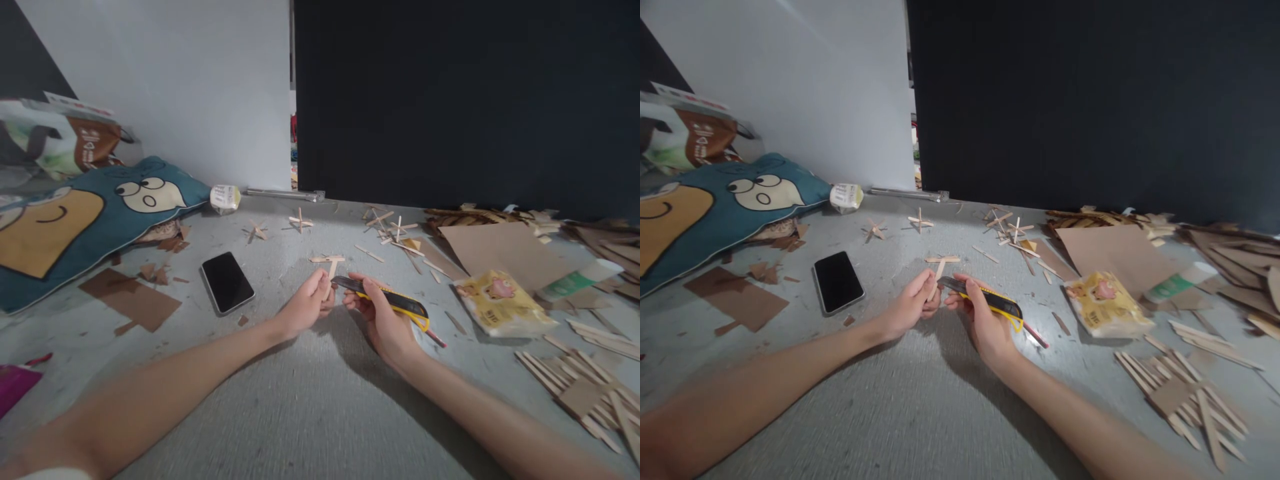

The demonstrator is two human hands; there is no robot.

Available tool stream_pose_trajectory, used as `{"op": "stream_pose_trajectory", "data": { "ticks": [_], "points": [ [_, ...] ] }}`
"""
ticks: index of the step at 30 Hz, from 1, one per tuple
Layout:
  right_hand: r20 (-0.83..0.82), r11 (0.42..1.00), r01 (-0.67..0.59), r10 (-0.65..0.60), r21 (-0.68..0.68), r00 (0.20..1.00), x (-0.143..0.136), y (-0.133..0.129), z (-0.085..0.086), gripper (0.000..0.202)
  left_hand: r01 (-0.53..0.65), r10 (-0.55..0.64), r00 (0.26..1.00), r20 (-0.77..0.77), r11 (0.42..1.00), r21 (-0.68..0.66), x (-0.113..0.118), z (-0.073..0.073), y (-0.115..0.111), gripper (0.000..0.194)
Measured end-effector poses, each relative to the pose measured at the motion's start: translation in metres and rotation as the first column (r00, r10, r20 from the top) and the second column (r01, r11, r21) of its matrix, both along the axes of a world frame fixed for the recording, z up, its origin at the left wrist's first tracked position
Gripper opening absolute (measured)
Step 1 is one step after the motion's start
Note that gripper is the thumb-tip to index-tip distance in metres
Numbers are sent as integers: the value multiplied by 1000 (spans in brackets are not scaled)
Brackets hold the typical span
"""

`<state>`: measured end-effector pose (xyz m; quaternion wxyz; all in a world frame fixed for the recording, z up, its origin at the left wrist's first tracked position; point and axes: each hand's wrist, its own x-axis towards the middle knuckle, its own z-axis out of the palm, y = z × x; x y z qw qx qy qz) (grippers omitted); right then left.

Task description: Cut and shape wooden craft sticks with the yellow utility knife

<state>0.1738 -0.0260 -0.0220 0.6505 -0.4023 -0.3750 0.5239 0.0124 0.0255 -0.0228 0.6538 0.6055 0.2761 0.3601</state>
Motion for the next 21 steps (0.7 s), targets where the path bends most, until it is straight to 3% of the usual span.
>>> {"op": "stream_pose_trajectory", "data": {
  "ticks": [21],
  "points": [
    [-234, 988, 27, -62, -152, 970, -9, -3, 6, 20, -11, 16, 999, 37, 990, -141, 1, 16, -5, 43]
  ]
}}
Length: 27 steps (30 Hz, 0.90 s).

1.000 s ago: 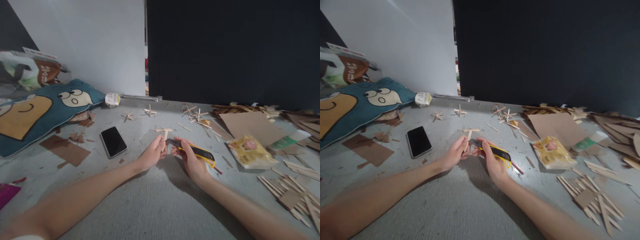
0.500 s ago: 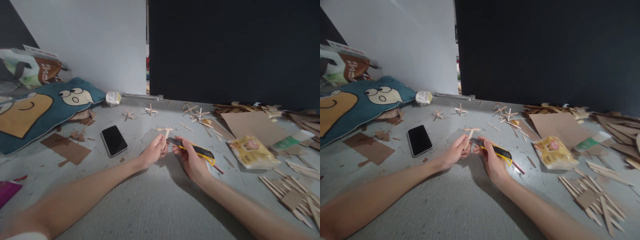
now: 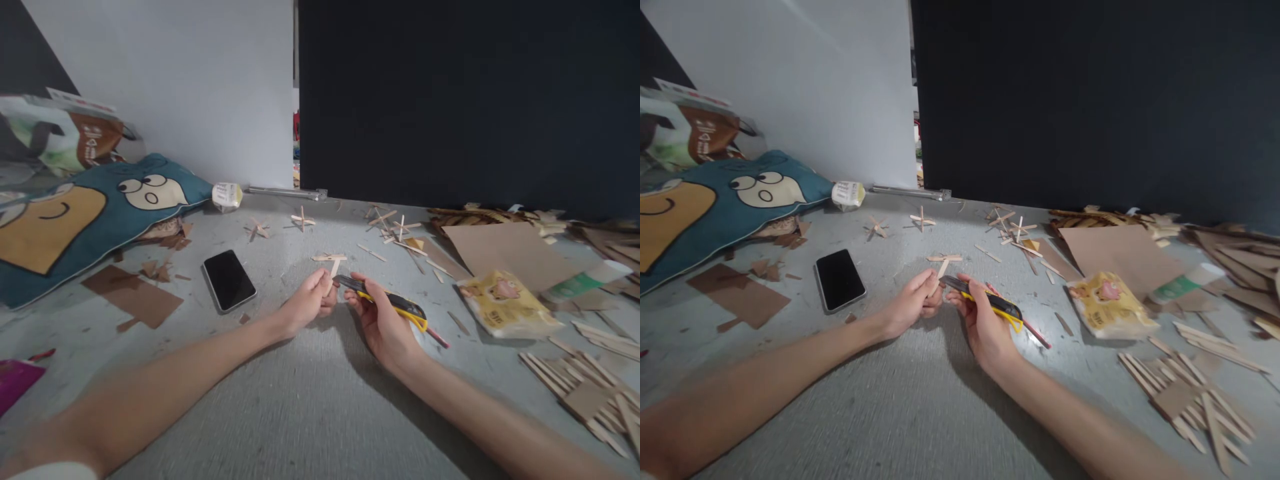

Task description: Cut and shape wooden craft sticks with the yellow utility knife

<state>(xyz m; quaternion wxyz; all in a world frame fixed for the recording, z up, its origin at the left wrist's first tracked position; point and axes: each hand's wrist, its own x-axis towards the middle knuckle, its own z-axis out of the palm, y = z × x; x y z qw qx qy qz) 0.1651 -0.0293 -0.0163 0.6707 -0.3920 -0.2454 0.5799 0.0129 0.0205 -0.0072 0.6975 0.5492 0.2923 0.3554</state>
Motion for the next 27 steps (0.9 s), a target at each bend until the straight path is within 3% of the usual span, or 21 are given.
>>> {"op": "stream_pose_trajectory", "data": {
  "ticks": [7, 27],
  "points": [
    [-25, 999, -2, 1, -36, 1000, 3, 1, -3, 10, -4, 6, 1000, 22, 998, -58, -1, -1, 2, 41],
    [7, 1000, -24, 24, 5, 1000, 7, 4, -11, 10, 16, -12, 999, 32, 991, -133, -2, 3, 1, 33]
  ]
}}
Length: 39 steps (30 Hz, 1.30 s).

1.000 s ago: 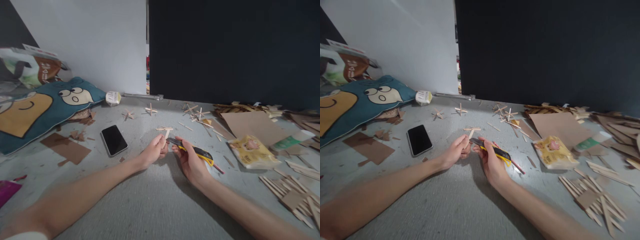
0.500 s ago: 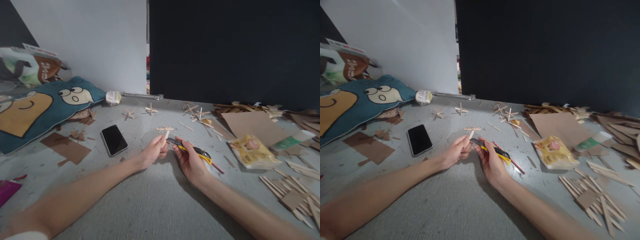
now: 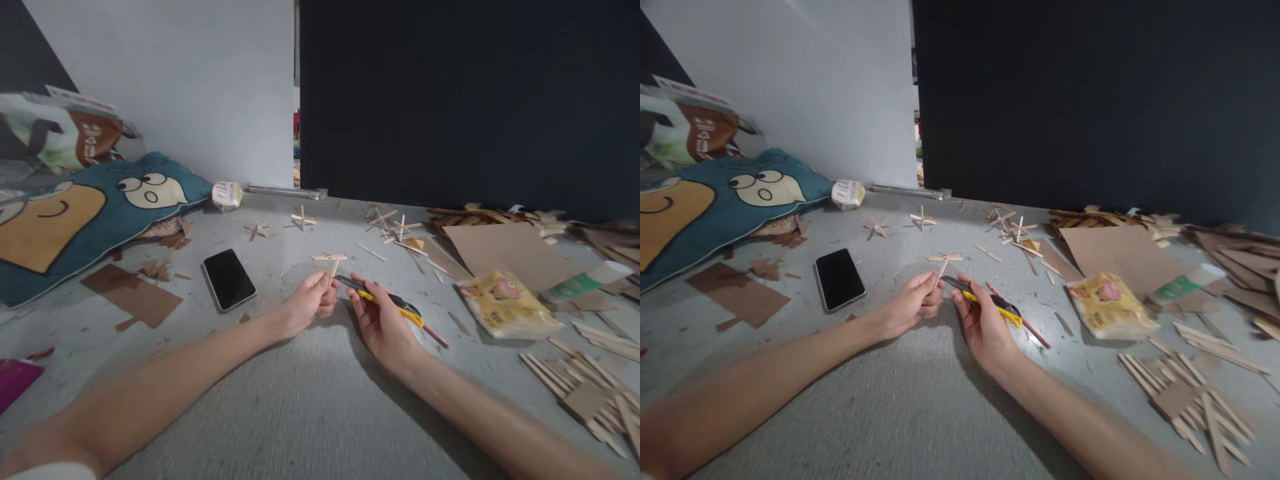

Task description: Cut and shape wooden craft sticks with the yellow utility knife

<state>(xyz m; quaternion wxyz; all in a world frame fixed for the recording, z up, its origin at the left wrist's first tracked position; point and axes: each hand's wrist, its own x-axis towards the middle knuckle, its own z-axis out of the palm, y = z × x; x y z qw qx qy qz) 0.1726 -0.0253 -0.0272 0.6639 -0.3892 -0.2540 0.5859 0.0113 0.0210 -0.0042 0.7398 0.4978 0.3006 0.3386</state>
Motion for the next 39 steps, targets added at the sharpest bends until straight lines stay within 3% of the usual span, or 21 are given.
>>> {"op": "stream_pose_trajectory", "data": {
  "ticks": [4, 7, 11, 16, 28, 33, 39],
  "points": [
    [18, 999, -9, 9, 32, 1000, 1, 1, 3, 14, -11, 12, 1000, -27, 1000, 26, 1, -2, 1, 35],
    [61, 996, 19, -25, 92, 998, 3, 2, 9, 21, -59, 70, 994, -88, 991, 119, 4, -5, 1, 35],
    [314, 967, 13, -95, 253, 944, 10, -2, 16, 33, -136, 188, 967, -173, 952, 275, 6, -11, -2, 32],
    [568, 953, -74, -112, 295, 816, 15, -9, 16, 36, -98, 231, 934, -272, 899, 427, 4, -14, -7, 31],
    [674, 941, -90, -164, 325, 721, 15, -8, 14, 31, -71, 236, 927, -292, 874, 481, 3, -4, -11, 20],
    [615, 954, -78, -123, 290, 779, 14, -7, 12, 34, -59, 236, 926, -295, 861, 506, 3, -11, -8, 22],
    [371, 980, -85, 12, 182, 928, 7, -4, 7, 35, -68, 197, 951, -239, 885, 460, 3, -19, -4, 26]
  ]
}}
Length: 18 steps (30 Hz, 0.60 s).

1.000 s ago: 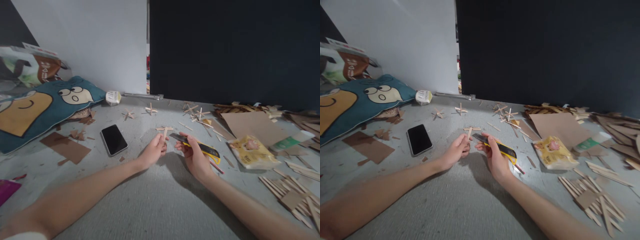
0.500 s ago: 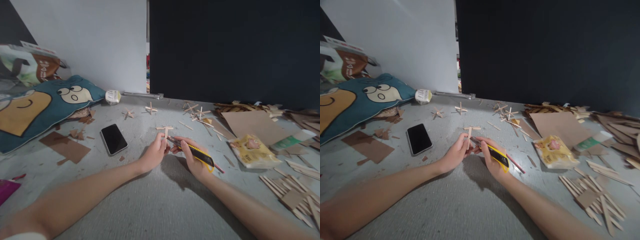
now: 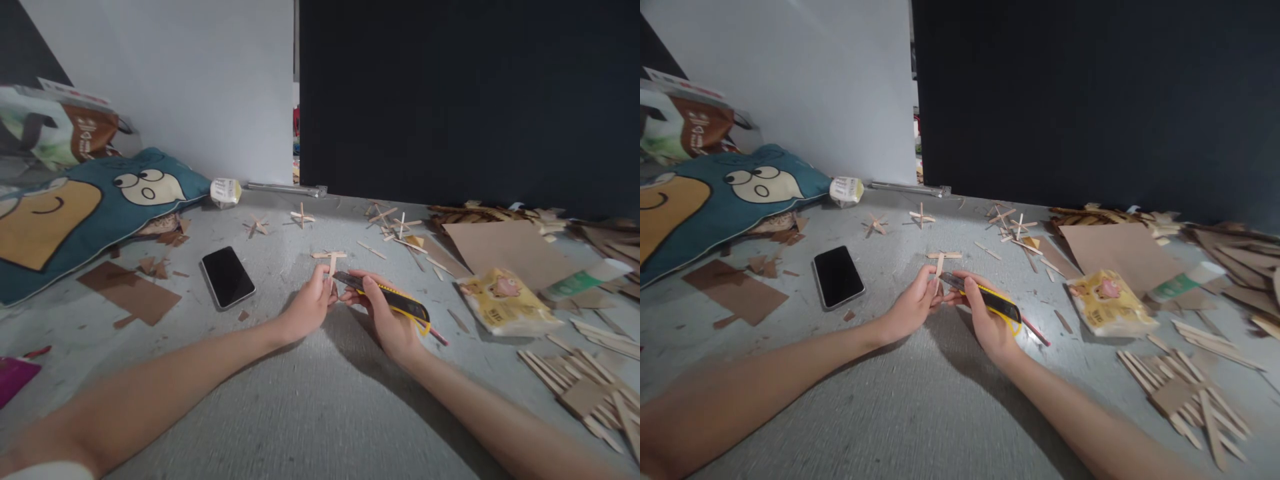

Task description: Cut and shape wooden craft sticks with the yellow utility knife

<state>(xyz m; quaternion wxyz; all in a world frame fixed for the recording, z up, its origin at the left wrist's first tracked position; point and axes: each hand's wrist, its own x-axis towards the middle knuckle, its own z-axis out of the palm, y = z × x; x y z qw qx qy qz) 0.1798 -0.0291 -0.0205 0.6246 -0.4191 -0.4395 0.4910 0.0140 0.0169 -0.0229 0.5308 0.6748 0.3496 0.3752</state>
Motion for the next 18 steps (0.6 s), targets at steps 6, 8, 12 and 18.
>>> {"op": "stream_pose_trajectory", "data": {
  "ticks": [6, 8, 12, 18],
  "points": [
    [-319, 978, -51, -17, -204, 948, -1, 9, 4, 21, 86, -83, 995, 54, 994, -68, 0, 9, -4, 28],
    [-371, 965, -53, -48, -258, 927, 2, 12, 7, 22, 86, -81, 994, 70, 993, -77, 1, 10, -6, 29],
    [-325, 987, 11, -63, -158, 944, 7, 15, 8, 26, 65, -58, 994, 87, 995, -74, 3, 6, -4, 33],
    [41, 970, 186, -194, 155, 980, 13, 11, 7, 36, -32, 33, 999, -25, 999, 23, 1, 7, -4, 29]
  ]
}}
